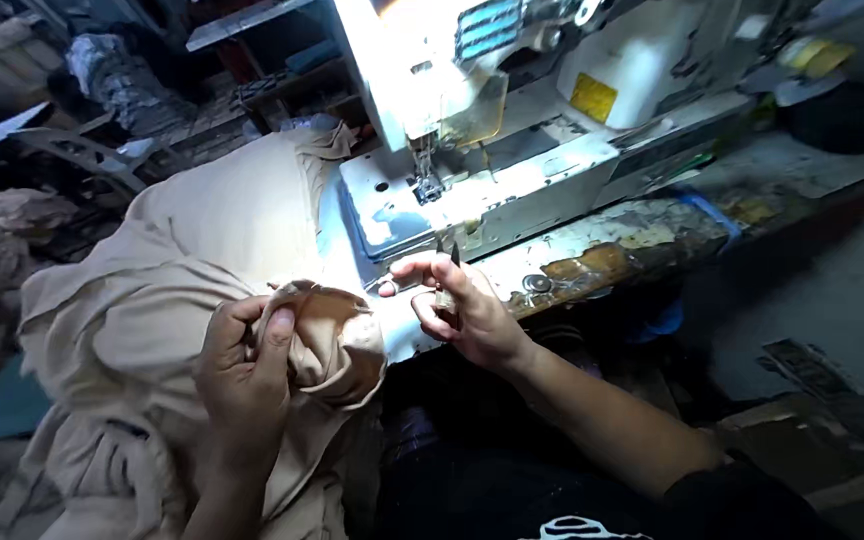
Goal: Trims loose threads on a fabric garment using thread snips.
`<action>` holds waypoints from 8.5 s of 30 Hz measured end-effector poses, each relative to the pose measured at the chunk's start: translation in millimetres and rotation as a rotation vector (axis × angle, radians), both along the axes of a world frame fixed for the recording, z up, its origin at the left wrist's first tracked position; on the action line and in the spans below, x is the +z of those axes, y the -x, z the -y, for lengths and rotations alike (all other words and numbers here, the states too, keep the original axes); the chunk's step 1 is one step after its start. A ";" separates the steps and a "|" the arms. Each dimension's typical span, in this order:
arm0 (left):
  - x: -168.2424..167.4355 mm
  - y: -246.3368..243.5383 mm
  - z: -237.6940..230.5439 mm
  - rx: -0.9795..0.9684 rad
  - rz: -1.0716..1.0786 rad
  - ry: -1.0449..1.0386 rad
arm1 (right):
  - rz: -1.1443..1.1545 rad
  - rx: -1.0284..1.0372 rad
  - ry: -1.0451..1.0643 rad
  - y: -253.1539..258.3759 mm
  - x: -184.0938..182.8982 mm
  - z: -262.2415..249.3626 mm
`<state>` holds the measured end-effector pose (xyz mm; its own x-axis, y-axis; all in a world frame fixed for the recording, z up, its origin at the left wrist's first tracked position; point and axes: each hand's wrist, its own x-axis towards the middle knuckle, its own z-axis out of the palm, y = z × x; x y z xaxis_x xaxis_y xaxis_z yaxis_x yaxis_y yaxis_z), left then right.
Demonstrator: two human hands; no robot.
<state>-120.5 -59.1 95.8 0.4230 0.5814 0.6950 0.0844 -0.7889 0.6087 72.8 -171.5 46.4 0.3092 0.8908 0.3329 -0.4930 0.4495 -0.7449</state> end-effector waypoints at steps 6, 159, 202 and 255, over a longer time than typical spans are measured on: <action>-6.4 -1.9 16.7 0.066 0.002 -0.008 | -0.126 0.041 0.094 32.1 -6.7 1.7; -49.1 4.0 28.6 -0.393 -0.188 0.566 | 0.839 -0.311 0.276 45.8 -28.0 55.7; -52.4 -1.3 27.9 -0.455 -0.347 0.562 | 0.565 -0.314 0.276 20.2 -35.4 58.1; -57.7 -0.8 25.1 -0.511 -0.197 0.643 | 0.621 -0.309 0.168 50.0 -37.3 64.5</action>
<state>-119.7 -84.2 38.1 0.8206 0.5424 0.1801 -0.0371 -0.2639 0.9638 22.8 -236.0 9.1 0.3537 0.8480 0.3947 0.1758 0.3542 -0.9185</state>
